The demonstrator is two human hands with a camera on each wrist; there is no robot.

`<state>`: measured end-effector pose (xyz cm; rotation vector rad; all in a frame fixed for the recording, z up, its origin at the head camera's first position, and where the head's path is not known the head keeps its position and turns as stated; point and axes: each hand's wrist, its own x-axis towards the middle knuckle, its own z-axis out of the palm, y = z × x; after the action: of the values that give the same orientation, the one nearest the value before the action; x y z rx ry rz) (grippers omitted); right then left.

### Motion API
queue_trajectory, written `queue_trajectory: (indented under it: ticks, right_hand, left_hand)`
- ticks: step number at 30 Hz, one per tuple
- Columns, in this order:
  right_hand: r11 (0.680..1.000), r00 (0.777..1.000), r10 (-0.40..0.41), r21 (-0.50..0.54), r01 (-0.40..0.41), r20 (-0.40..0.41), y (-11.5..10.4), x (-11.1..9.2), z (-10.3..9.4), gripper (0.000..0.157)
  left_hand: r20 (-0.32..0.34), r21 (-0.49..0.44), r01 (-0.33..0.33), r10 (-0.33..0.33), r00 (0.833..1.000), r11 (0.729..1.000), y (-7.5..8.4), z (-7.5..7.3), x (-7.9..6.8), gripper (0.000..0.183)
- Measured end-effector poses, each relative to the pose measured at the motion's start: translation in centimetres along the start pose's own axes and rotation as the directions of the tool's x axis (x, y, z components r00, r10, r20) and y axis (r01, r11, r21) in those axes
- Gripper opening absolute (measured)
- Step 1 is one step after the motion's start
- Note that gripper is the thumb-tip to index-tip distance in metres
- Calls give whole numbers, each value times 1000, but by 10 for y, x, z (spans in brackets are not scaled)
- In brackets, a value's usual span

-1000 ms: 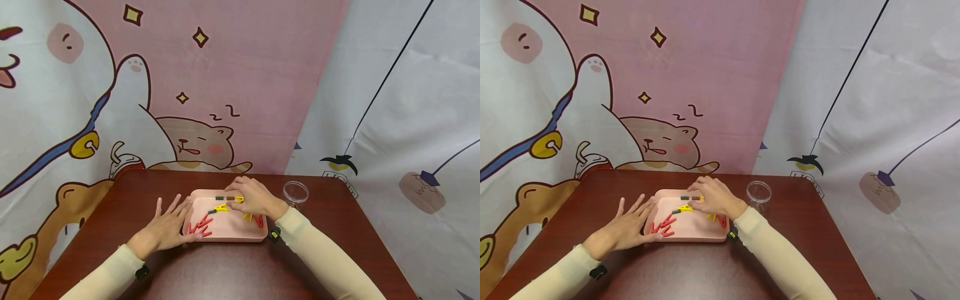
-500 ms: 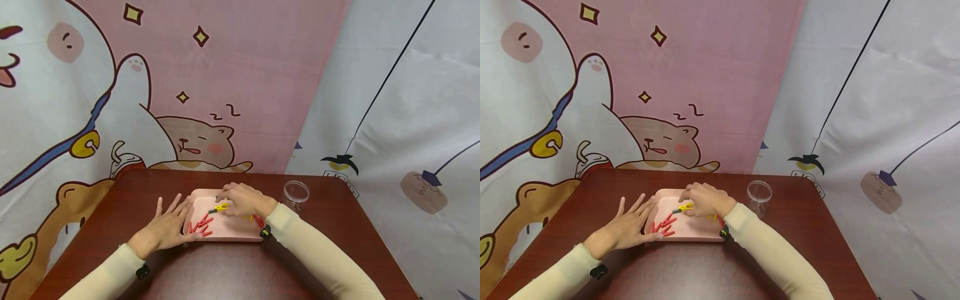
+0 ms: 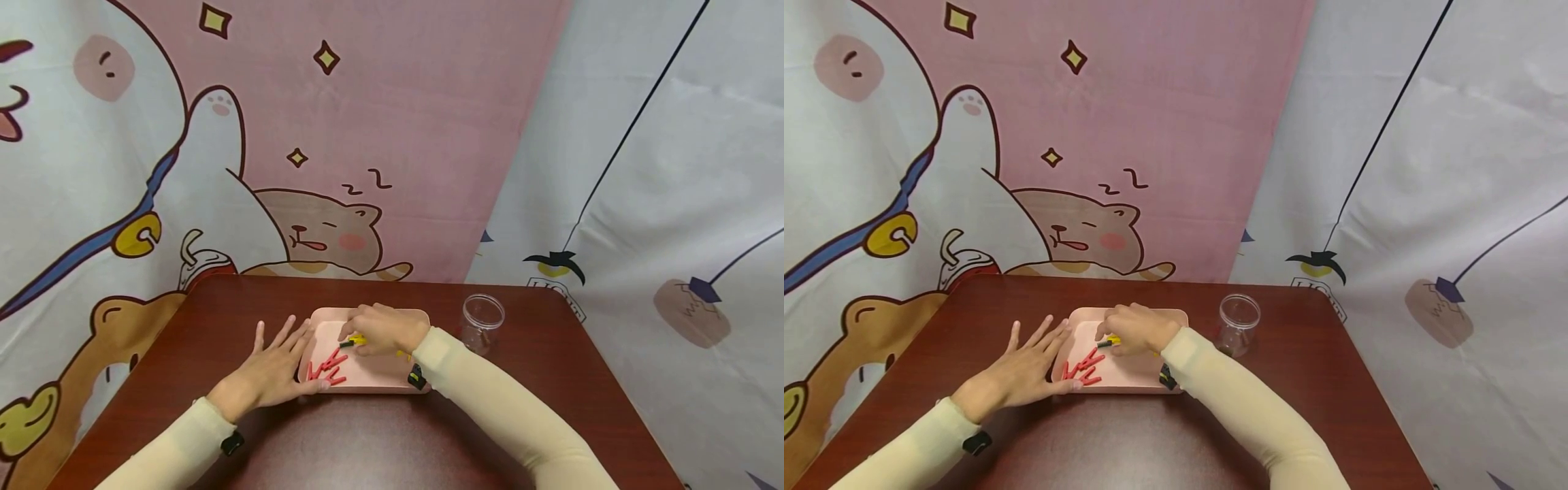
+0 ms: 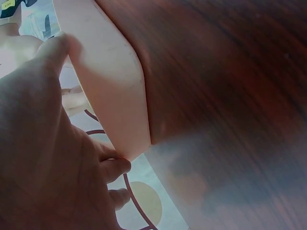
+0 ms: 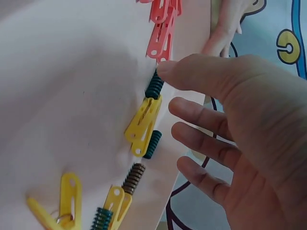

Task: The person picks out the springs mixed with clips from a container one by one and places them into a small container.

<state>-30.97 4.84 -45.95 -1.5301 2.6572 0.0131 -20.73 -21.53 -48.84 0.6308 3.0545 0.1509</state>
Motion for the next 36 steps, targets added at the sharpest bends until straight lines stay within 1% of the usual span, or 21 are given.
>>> queue_trajectory:
  ticks: [3,7,15,27,36]
  right_hand:
    - [999,999,-35,8,35,5,-1,5,1,36]
    - [998,998,-58,15,58,8,-2,11,2,33]
    - [999,999,-43,-28,43,19,-1,17,7,31]
    - [1000,1000,-3,-4,3,17,-6,20,10,27]
    - [1000,1000,-18,-7,18,7,-6,23,12,23]
  left_hand:
    - [-5,0,2,-2,1000,1000,0,1,0,115]
    - [-8,0,2,-2,1000,1000,0,1,0,116]
    - [-11,7,1,0,1000,1000,1,1,0,116]
    - [-12,3,3,-3,1000,1000,1,0,1,115]
    - [-9,-3,6,-6,1000,1000,1,1,0,117]
